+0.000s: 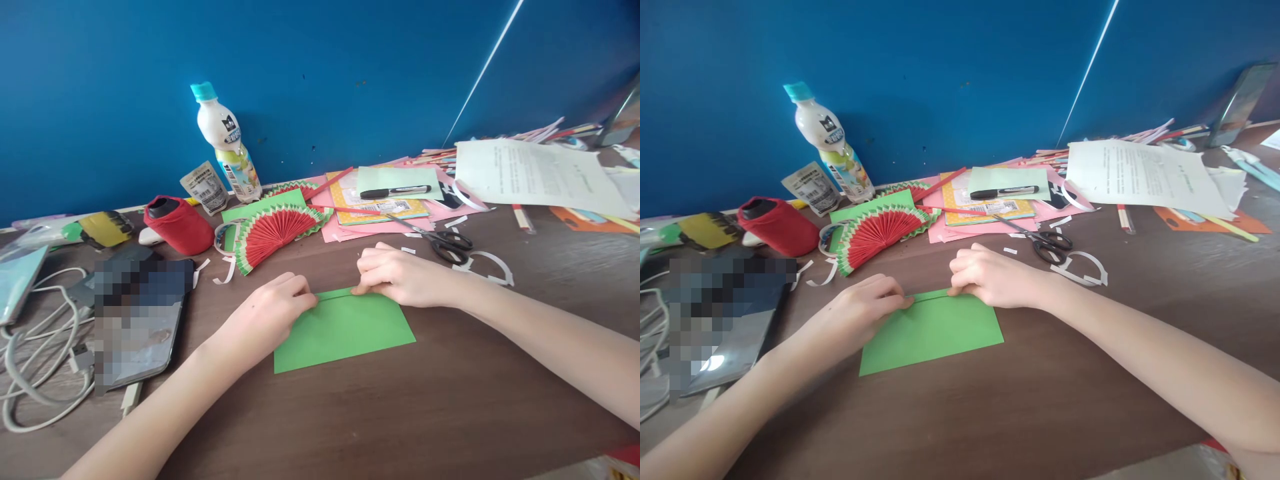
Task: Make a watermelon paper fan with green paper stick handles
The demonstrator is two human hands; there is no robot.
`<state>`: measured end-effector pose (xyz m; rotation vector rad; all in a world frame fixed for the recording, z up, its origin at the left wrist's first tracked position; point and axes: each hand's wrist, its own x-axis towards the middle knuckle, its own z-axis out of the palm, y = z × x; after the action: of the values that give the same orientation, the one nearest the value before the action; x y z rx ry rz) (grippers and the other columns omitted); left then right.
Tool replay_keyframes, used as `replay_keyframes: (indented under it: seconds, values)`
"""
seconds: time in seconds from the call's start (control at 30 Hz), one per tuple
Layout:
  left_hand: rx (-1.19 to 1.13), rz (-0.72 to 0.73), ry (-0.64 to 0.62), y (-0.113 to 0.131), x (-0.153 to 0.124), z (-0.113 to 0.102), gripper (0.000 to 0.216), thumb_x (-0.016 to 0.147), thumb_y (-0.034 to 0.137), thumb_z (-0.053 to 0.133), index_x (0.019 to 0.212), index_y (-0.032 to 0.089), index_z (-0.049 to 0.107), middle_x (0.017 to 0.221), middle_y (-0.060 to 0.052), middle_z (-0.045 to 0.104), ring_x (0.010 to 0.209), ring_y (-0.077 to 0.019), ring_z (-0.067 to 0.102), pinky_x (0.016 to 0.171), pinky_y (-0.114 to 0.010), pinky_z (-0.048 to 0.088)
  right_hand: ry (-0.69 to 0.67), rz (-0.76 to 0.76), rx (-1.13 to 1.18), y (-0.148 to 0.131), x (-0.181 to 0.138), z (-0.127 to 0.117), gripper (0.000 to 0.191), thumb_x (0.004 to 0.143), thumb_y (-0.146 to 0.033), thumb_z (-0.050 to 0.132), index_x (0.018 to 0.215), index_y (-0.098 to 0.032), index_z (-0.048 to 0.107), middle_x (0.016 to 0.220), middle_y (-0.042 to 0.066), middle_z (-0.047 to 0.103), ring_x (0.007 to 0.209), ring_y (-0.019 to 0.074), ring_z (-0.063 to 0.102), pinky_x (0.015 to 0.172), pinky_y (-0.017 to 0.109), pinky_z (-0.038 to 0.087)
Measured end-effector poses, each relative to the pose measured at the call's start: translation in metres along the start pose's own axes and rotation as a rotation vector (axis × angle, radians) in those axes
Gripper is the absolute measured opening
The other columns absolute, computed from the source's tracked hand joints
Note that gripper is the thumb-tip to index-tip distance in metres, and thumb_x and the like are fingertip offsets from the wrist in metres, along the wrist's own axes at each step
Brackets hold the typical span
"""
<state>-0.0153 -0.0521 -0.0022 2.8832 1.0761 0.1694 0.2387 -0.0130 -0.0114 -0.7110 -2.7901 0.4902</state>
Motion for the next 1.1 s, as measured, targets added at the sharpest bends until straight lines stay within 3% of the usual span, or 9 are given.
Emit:
replay_keyframes:
  seconds: [0.13, 0.27, 0.4, 0.57, 0.73, 0.87, 1.1]
  values:
    - [-0.103, -0.056, -0.040, -0.001, 0.001, -0.005, 0.042, 0.076, -0.003, 0.033, 0.091, 0.020, 0.065, 0.084, -0.003, 0.059, 0.074, -0.0122, 0.055, 0.065, -0.022, 0.042, -0.073, 0.101, 0.098, 0.001, -0.002, -0.006, 0.028, 0.090, -0.021, 0.041, 0.089, -0.020, 0.070, 0.072, 0.002, 0.052, 0.070, 0.0132, 0.045, 0.064, 0.029, 0.031]
    - [-0.341, -0.141, -0.075, -0.009, 0.004, -0.007, 0.028, 0.081, 0.007, 0.040, 0.087, 0.019, 0.064, 0.089, -0.002, 0.061, 0.081, -0.0123, 0.057, 0.072, -0.023, 0.044, -0.113, 0.229, 0.223, 0.005, -0.002, -0.008, 0.025, 0.087, -0.028, 0.046, 0.087, -0.024, 0.070, 0.085, 0.003, 0.051, 0.063, 0.0099, 0.045, 0.056, 0.026, 0.031]
    - [-0.517, -0.208, -0.133, -0.018, 0.006, -0.007, 0.018, 0.079, 0.011, 0.046, 0.086, 0.020, 0.060, 0.087, 0.000, 0.061, 0.078, -0.0111, 0.057, 0.069, -0.021, 0.045, -0.134, 0.261, 0.306, 0.008, -0.001, -0.010, 0.023, 0.084, -0.031, 0.050, 0.089, -0.024, 0.071, 0.080, 0.002, 0.050, 0.060, 0.0095, 0.044, 0.055, 0.025, 0.032]
    - [-0.537, -0.216, -0.189, -0.023, 0.005, -0.011, 0.018, 0.079, 0.013, 0.047, 0.086, 0.021, 0.061, 0.086, 0.002, 0.064, 0.078, -0.0104, 0.058, 0.071, -0.020, 0.044, -0.157, 0.273, 0.444, 0.011, 0.001, -0.012, 0.021, 0.080, -0.029, 0.055, 0.090, -0.022, 0.072, 0.080, 0.001, 0.057, 0.066, 0.0103, 0.051, 0.059, 0.025, 0.036]
    - [-0.482, -0.218, -0.152, -0.020, 0.004, -0.012, 0.017, 0.082, 0.018, 0.045, 0.082, 0.021, 0.061, 0.084, 0.002, 0.064, 0.078, -0.0107, 0.057, 0.071, -0.020, 0.042, -0.167, 0.324, 0.552, 0.019, -0.001, -0.013, 0.019, 0.072, -0.033, 0.063, 0.079, -0.018, 0.072, 0.081, 0.002, 0.061, 0.069, 0.0116, 0.055, 0.062, 0.026, 0.039]
    - [-0.390, -0.315, -0.110, -0.012, 0.008, -0.008, 0.009, 0.078, 0.021, 0.050, 0.076, 0.020, 0.058, 0.077, 0.003, 0.061, 0.068, -0.0107, 0.055, 0.064, -0.022, 0.040, -0.168, 0.342, 0.500, 0.018, -0.002, -0.016, 0.018, 0.073, -0.034, 0.061, 0.076, -0.017, 0.069, 0.080, 0.002, 0.061, 0.068, 0.0119, 0.055, 0.062, 0.025, 0.040]
    - [-0.326, -0.353, -0.063, -0.002, 0.015, -0.003, 0.004, 0.077, 0.022, 0.052, 0.073, 0.019, 0.051, 0.075, 0.002, 0.055, 0.068, -0.0121, 0.053, 0.062, -0.023, 0.038, -0.062, 0.452, 0.219, -0.006, 0.009, -0.006, 0.025, 0.076, -0.039, 0.058, 0.063, -0.019, 0.050, 0.058, -0.004, 0.051, 0.054, 0.0093, 0.042, 0.051, 0.023, 0.027]
